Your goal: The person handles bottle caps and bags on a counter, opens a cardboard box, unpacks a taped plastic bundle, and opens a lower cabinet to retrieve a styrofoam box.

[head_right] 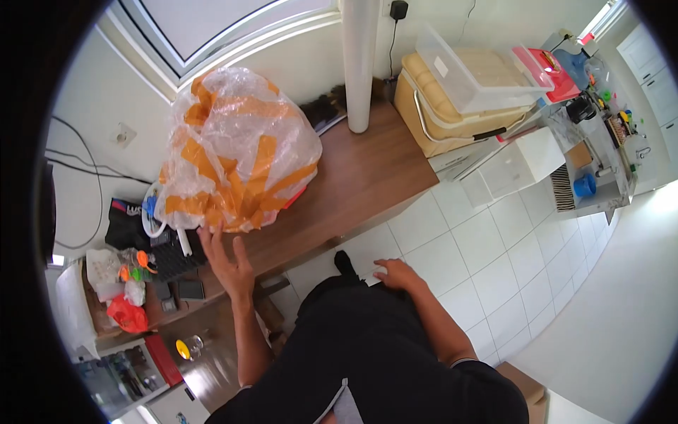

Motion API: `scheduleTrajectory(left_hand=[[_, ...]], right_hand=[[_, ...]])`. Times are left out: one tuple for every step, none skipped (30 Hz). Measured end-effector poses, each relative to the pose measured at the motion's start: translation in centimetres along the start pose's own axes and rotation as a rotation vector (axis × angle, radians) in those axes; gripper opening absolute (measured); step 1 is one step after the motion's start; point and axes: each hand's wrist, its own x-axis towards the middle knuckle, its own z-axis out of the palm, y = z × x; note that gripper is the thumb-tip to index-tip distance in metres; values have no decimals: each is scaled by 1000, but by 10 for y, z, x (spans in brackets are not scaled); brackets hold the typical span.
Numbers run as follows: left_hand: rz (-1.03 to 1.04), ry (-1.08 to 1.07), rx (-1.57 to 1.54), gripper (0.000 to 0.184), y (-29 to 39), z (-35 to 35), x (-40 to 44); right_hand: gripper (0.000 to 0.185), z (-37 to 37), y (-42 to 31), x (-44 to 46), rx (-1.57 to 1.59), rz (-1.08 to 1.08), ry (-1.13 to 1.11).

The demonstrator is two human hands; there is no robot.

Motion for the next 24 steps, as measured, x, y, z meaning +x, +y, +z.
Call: scheduleTrajectory(left_hand=[[25, -11, -51, 43, 9, 1, -9], [17, -121, -134, 41, 20, 3, -19], [6, -227, -217, 39, 32, 6, -29], [6, -363, -288, 37, 46, 9, -40], [-1, -497, -359, 36, 61, 13, -53], [38, -643, -373, 39, 76, 17, -68], [72, -791, -391, 42, 90, 19, -89], [119, -880, -342, 45, 99, 25, -116], [172, -964, -294, 49, 108, 32, -141], [109, -1029, -298, 51, 123, 34, -163], [49, -1091, -305, 53, 139, 35, -185], [-9, -1152, -314, 54, 154, 37, -205], [-37, -1146, -300, 55, 167, 40, -224], [-67, -1145, -288, 55, 180, 41, -244], [-101, -1146, -279, 55, 192, 42, -265], [-113, -1141, -264, 55, 203, 44, -286], [-123, -1136, -247, 56, 212, 47, -306], [-129, -1130, -229, 56, 221, 48, -323], [-145, -1143, -255, 57, 232, 47, -337], [-159, -1155, -280, 58, 243, 47, -349], [-171, -1166, -305, 59, 250, 45, -360], [-143, -1141, -356, 60, 251, 47, -371], [-111, -1112, -406, 61, 248, 52, -381], [-76, -1082, -455, 62, 242, 59, -389]], right_hand=[[49, -2, 11, -7, 103, 13, 43], [48, 3, 31, -18, 197, 40, 100], [47, 8, 56, -25, 290, 66, 156], [46, 16, 87, -31, 383, 92, 209], [43, 29, 124, -41, 561, 197, 234], [40, 43, 161, -59, 734, 311, 251], [38, 52, 190, -84, 759, 428, 267], [36, 60, 219, -110, 779, 541, 288], [32, 73, 251, -136, 762, 631, 314], [28, 92, 295, -167, 743, 716, 346], [27, 101, 327, -199, 517, 643, 224], [28, 110, 360, -230, 269, 558, 122], [30, 119, 391, -262, 38, 464, 53], [32, 118, 411, -291, -379, 305, -106], [34, 119, 420, -319, -280, 288, -57], [37, 117, 421, -349, -180, 275, -13], [37, 117, 428, -369, -96, 260, 25], [38, 121, 444, -389, -13, 242, 61], [38, 120, 461, -400, 52, 220, 89], [37, 117, 468, -408, 119, 199, 118], [36, 116, 473, -415, -6, 178, 80], [34, 113, 479, -417, -133, 154, 45], [34, 107, 479, -413, -261, 128, 14], [32, 100, 466, -409, 75, 344, 91]])
